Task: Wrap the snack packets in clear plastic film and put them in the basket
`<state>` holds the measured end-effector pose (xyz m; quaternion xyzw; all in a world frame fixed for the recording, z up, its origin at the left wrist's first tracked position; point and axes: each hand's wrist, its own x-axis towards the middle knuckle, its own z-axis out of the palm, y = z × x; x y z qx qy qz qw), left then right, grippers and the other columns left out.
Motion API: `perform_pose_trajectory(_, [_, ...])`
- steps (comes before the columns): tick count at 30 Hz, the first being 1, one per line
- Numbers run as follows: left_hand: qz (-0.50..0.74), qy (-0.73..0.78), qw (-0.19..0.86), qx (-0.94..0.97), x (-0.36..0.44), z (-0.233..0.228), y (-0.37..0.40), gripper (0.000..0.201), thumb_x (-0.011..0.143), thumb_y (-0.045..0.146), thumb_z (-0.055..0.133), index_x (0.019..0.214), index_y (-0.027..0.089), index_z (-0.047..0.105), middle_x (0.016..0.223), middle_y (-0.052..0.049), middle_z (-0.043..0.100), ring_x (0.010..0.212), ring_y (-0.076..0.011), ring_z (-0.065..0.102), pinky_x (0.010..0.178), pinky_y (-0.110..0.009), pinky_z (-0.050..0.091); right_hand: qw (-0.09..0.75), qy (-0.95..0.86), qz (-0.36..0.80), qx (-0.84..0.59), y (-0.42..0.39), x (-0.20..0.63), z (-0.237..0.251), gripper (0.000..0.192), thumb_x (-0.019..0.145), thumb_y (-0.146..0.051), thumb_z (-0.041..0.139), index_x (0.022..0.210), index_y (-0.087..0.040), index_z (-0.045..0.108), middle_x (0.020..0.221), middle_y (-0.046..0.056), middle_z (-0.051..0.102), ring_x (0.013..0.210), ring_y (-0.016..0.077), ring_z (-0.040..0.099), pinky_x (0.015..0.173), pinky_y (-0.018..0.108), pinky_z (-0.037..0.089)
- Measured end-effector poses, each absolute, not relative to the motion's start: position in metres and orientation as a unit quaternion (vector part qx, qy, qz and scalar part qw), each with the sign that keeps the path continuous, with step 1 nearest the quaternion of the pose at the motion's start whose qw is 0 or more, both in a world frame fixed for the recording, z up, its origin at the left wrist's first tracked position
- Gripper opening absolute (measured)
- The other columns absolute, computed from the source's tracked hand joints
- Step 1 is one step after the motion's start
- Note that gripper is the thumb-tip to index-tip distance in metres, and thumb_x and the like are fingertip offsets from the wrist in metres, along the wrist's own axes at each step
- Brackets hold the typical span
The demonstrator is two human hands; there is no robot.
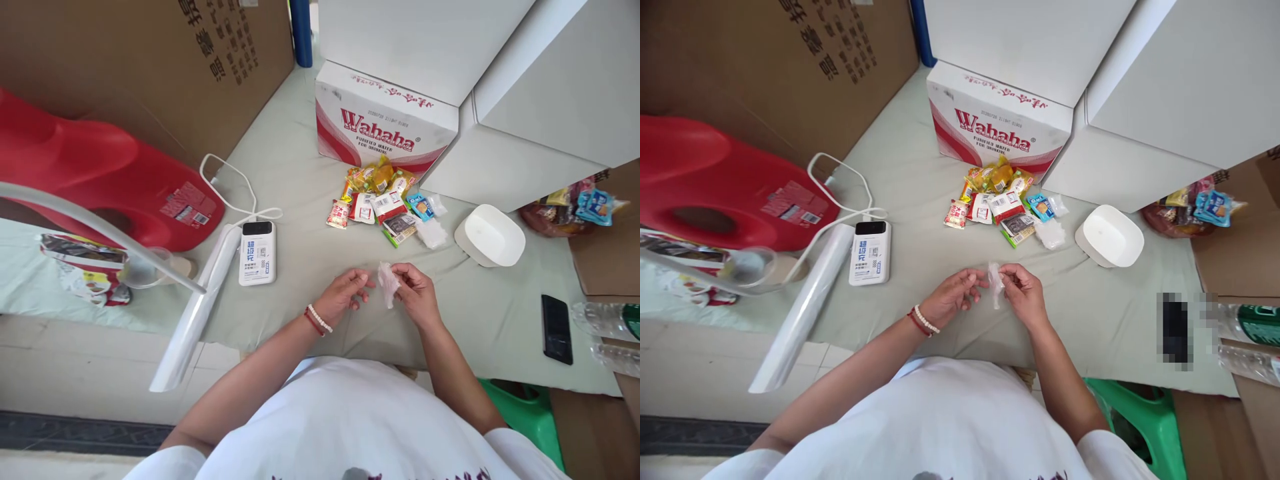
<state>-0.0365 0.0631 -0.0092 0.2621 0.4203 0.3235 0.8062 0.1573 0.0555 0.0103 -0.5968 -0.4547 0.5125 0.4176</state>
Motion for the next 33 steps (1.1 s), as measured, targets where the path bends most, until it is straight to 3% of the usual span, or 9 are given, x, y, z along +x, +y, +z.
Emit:
perform_pose_trajectory(5, [0.355,0.422,0.776,0.307,-0.034,-0.012,0.059,0.047,0.069,0.055,0.088,0.079,0.015,0.065,0.067,0.004,0.055,0.056,-0.0055,0.043,0.051,-0.020,0.031,0.475,-0.371,0.560,-0.569,0.055,0.145,0.005,0.033,0.071,-0.044,0.080,0.089,-0.024,0.061,0.070,-0.004,0.057,0.055,0.0092,0.042,0.049,0.022,0.033])
perform_pose_trajectory(10, [0.438,0.448,0.694,0.354,-0.031,-0.017,0.060,0.049,0.077,0.051,0.082,0.114,0.020,0.072,0.094,-0.002,0.066,0.070,-0.0092,0.052,0.061,-0.023,0.042,0.476,-0.293,0.620,-0.551,0.052,0.138,0.002,0.045,0.058,-0.044,0.089,0.084,-0.025,0.058,0.065,-0.005,0.049,0.051,0.0080,0.030,0.042,0.021,0.022])
perform_pose_trajectory(14, [0.469,0.462,0.646,0.386,-0.028,-0.018,0.063,0.029,0.076,0.041,0.084,0.089,0.018,0.076,0.088,-0.003,0.070,0.080,-0.0138,0.060,0.079,-0.028,0.049,0.437,-0.318,0.631,-0.556,0.048,0.132,0.000,0.042,0.062,-0.047,0.087,0.084,-0.023,0.060,0.067,-0.004,0.053,0.053,0.0078,0.035,0.044,0.020,0.026])
perform_pose_trajectory(16, [0.489,0.480,0.613,0.394,-0.029,-0.019,0.063,0.021,0.076,0.037,0.084,0.082,0.018,0.076,0.083,-0.002,0.070,0.080,-0.0142,0.060,0.080,-0.029,0.048,0.440,-0.315,0.628,-0.559,0.048,0.131,0.000,0.039,0.067,-0.049,0.085,0.085,-0.023,0.061,0.068,-0.005,0.051,0.051,0.0071,0.033,0.044,0.020,0.027])
perform_pose_trajectory(21, [0.510,0.495,0.587,0.388,-0.036,-0.022,0.055,0.014,0.079,0.034,0.082,0.081,0.021,0.077,0.083,-0.001,0.068,0.080,-0.0132,0.059,0.074,-0.027,0.047,0.511,-0.237,0.628,-0.537,0.050,0.143,-0.006,0.037,0.069,-0.044,0.087,0.085,-0.024,0.060,0.062,-0.008,0.041,0.050,0.0061,0.030,0.042,0.018,0.028])
perform_pose_trajectory(25, [0.524,0.432,0.630,0.375,-0.040,-0.023,0.046,0.022,0.076,0.039,0.086,0.083,0.020,0.075,0.098,-0.005,0.071,0.089,-0.0158,0.064,0.074,-0.028,0.051,0.534,-0.204,0.642,-0.511,0.048,0.155,-0.014,0.037,0.067,-0.038,0.086,0.091,-0.025,0.060,0.067,-0.006,0.053,0.049,0.0069,0.033,0.040,0.018,0.026])
perform_pose_trajectory(29, [0.500,0.389,0.683,0.364,-0.042,-0.020,0.040,0.028,0.082,0.044,0.082,0.087,0.018,0.072,0.105,-0.007,0.073,0.072,-0.0122,0.066,0.062,-0.027,0.052,0.494,-0.218,0.677,-0.500,0.045,0.160,-0.011,0.044,0.080,-0.065,0.071,0.100,-0.027,0.065,0.086,0.002,0.069,0.056,0.0120,0.049,0.039,0.021,0.027])
perform_pose_trajectory(31, [0.496,0.385,0.680,0.378,-0.045,-0.016,0.039,0.028,0.085,0.045,0.080,0.088,0.018,0.071,0.106,-0.008,0.073,0.072,-0.0132,0.069,0.063,-0.028,0.055,0.455,-0.230,0.704,-0.494,0.045,0.165,-0.004,0.064,0.082,-0.083,0.057,0.109,-0.026,0.068,0.088,0.004,0.071,0.051,0.0109,0.044,0.038,0.021,0.021])
perform_pose_trajectory(33, [0.486,0.390,0.671,0.401,-0.048,-0.012,0.040,0.029,0.085,0.046,0.079,0.088,0.018,0.071,0.106,-0.008,0.072,0.071,-0.0131,0.069,0.066,-0.029,0.057,0.407,-0.274,0.721,-0.489,0.045,0.171,0.005,0.072,0.077,-0.085,0.062,0.115,-0.025,0.070,0.085,0.003,0.071,0.048,0.0085,0.039,0.039,0.020,0.021])
